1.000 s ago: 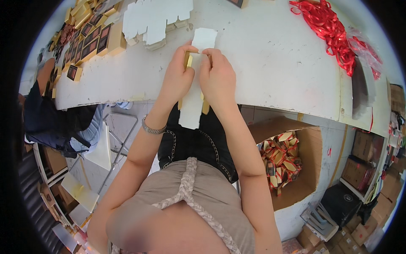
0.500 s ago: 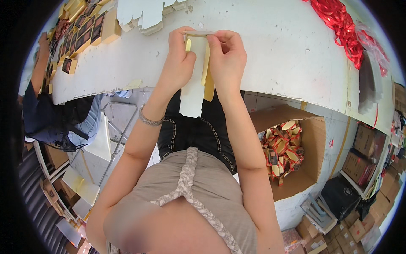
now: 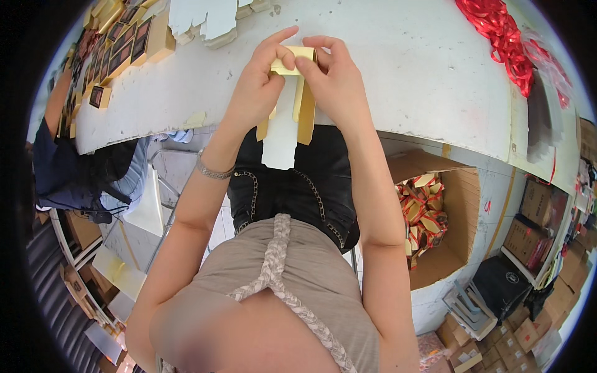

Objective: The person repeatedly picks up small rectangular cardboard pieces and white foam inserts from a table, inserts the foam into the cardboard, and folds the cardboard into small boxes. The person places the finished boxes into a cardboard box on the floor.

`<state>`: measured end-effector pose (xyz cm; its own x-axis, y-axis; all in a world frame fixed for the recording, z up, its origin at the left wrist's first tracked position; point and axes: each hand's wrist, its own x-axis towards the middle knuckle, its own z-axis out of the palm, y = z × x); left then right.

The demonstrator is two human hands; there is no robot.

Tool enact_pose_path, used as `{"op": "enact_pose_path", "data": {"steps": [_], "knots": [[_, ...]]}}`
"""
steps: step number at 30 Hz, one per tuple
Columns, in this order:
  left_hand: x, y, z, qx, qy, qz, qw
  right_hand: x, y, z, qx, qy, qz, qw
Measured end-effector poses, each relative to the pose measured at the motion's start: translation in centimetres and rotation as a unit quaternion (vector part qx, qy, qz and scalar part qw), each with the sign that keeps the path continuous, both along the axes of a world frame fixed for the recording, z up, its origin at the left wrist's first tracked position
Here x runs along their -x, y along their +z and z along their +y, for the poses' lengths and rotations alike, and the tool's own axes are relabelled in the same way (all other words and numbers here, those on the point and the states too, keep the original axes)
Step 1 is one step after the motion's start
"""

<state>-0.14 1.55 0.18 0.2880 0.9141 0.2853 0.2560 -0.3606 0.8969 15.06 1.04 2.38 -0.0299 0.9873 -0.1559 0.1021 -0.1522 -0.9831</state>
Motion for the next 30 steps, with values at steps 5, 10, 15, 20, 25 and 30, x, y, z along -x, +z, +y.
{"op": "enact_pose_path", "data": {"steps": [5, 10, 15, 20, 25, 30], "knots": [[1.5, 2.1, 0.3, 0.161, -0.01, -0.039, 0.986, -0.2, -0.2, 0.2, -0.096, 0.017, -0.196, 0.976], [1.2, 3.8, 1.9, -0.106, 0.022, 0.384, 0.917, 0.7, -1.4, 1.8, -0.419, 0.012, -0.497, 0.76], [1.0, 3.5, 3.1, -0.183, 0.009, 0.464, 0.867, 0.7, -1.2, 3.0, -0.419, 0.091, -0.559, 0.709], [0.9, 3.6, 3.7, -0.126, -0.001, 0.47, 0.874, 1.3, -0.6, 3.4, -0.351, 0.159, -0.581, 0.717], [2.9, 4.4, 3.8, -0.025, 0.101, 0.46, 0.882, 2.7, 2.6, 0.0, -0.461, 0.053, -0.497, 0.733], [4.9, 4.8, 0.8, 0.1, 0.112, 0.439, 0.886, 1.3, 0.6, -3.2, -0.453, 0.138, -0.497, 0.727]]}}
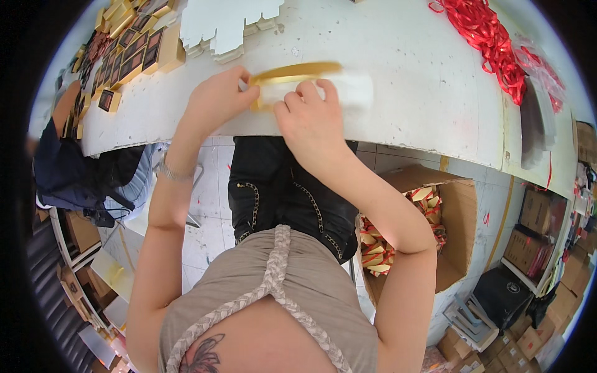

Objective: The person repeatedly picks up small rectangular cardboard pieces and white foam inserts from a table, inserts the foam into the cardboard, and folds the cardboard into small boxes. The person places the finished boxes into a cardboard box on the floor.

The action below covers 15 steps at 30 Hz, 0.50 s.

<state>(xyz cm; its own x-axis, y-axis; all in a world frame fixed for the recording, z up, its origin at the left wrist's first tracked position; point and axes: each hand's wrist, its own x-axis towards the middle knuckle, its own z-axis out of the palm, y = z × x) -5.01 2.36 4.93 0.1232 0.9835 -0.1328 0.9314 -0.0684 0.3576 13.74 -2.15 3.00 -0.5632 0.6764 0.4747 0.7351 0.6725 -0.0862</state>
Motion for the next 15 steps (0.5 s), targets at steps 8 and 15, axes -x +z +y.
{"op": "enact_pose_path", "data": {"steps": [8, 15], "knots": [[-3.7, -2.9, -1.6, -0.132, -0.048, -0.411, 0.901, -1.0, -1.5, 1.3, 0.098, -0.089, 0.323, 0.937], [-6.0, -1.8, -3.1, 0.031, 0.01, -0.57, 0.821, 0.3, -1.4, 1.1, 0.338, -0.129, 0.534, 0.764]]}}
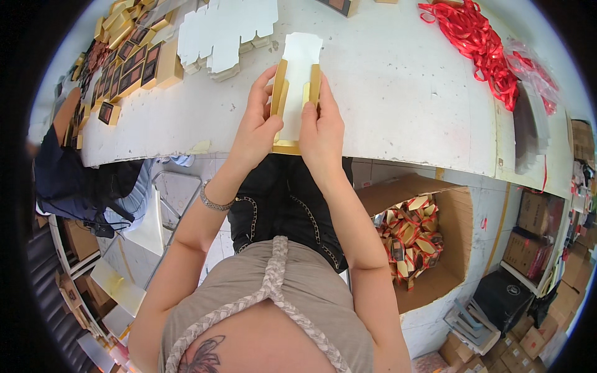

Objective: The person repeatedly picks up small rectangular cardboard pieces and white foam inserts from a table, inserts the foam into the cardboard, and folds the cardboard into small boxes. The person places the finished boxes into a cardboard box on the floor.

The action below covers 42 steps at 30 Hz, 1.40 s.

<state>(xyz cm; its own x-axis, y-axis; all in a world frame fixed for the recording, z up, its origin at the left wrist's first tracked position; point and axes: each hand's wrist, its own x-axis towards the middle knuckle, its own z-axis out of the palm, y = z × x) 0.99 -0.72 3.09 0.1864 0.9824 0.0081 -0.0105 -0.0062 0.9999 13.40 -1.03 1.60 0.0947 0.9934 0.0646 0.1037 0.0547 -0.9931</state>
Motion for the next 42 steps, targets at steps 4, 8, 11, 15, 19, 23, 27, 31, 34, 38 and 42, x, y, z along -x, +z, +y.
{"op": "enact_pose_path", "data": {"steps": [4, 8, 11, 15, 19, 23, 27, 31, 34, 38, 42], "knots": [[0.1, -0.6, 0.2, -0.013, 0.001, 0.027, 1.0, 0.1, 1.4, 0.3, 0.061, 0.023, -0.052, 0.997], [0.4, -1.3, 0.4, -0.006, 0.005, 0.04, 0.999, 0.1, 2.0, 0.7, 0.128, 0.051, -0.094, 0.986], [0.4, -2.0, 0.5, -0.009, 0.019, 0.079, 0.997, -0.1, 0.5, 1.2, 0.026, 0.013, -0.187, 0.982], [0.5, -2.6, 0.4, -0.016, 0.019, 0.1, 0.995, 0.1, 0.3, 1.1, -0.012, -0.014, -0.152, 0.988], [0.2, -1.7, -0.1, 0.034, 0.004, -0.013, 0.999, -0.2, 0.3, 0.7, -0.009, -0.021, -0.024, 0.999], [-0.2, -2.3, 0.2, -0.091, 0.057, 0.024, 0.994, 0.0, -0.6, 0.4, 0.096, -0.013, 0.291, 0.952], [0.2, -2.2, 0.3, -0.116, 0.014, 0.134, 0.984, 0.0, 0.3, 0.0, 0.144, -0.052, 0.369, 0.917], [0.1, -2.7, 0.4, -0.149, 0.026, 0.092, 0.984, 0.3, 0.5, 0.2, 0.061, -0.073, 0.276, 0.957], [0.1, -2.6, 0.2, -0.126, 0.02, 0.026, 0.991, -0.3, 0.1, 0.3, 0.032, -0.044, 0.155, 0.986], [-0.1, -1.9, 0.3, -0.119, 0.02, 0.124, 0.985, -0.1, 0.4, -0.3, 0.012, -0.03, -0.024, 0.999], [-0.2, -1.5, 0.3, -0.097, 0.018, 0.126, 0.987, 0.5, 0.8, -0.6, 0.014, -0.05, -0.063, 0.997]]}}
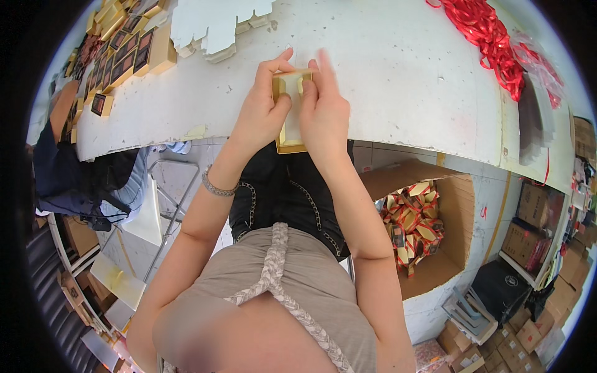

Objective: The person repeatedly picks up small rectangular cardboard pieces and white foam inserts from a table, inserts the foam into the cardboard, and folds the cardboard into small boxes. The person places the finished boxes into a cardboard box on the floor.

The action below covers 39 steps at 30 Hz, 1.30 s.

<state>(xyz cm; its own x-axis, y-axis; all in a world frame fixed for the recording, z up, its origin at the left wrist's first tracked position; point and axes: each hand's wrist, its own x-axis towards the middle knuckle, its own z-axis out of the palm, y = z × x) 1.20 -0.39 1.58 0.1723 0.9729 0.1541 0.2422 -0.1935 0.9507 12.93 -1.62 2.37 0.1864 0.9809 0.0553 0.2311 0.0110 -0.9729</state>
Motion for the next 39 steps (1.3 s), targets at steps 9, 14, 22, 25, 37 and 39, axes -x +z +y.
{"op": "enact_pose_path", "data": {"steps": [9, 14, 22, 25, 37, 39], "knots": [[0.2, -0.7, 0.6, -0.013, -0.009, -0.007, 1.0, -2.5, 0.2, 1.1, 0.072, 0.126, 0.242, 0.959], [0.8, -1.4, 0.8, 0.032, -0.054, -0.06, 0.996, -3.6, 1.8, 1.8, 0.114, 0.207, 0.085, 0.968], [3.0, 2.1, 1.5, -0.025, -0.097, 0.253, 0.962, -3.4, 1.6, 2.1, 0.072, 0.209, -0.14, 0.965], [2.4, 4.0, 2.1, 0.014, -0.108, 0.396, 0.912, -2.7, 1.4, 2.1, -0.023, 0.193, -0.263, 0.945], [1.1, 2.5, 3.4, -0.15, -0.068, 0.499, 0.851, -2.3, 1.0, 4.4, -0.2, 0.238, -0.569, 0.761], [1.1, 2.6, 3.7, -0.114, -0.073, 0.489, 0.862, -1.9, 1.2, 5.0, -0.189, 0.246, -0.557, 0.771]]}}
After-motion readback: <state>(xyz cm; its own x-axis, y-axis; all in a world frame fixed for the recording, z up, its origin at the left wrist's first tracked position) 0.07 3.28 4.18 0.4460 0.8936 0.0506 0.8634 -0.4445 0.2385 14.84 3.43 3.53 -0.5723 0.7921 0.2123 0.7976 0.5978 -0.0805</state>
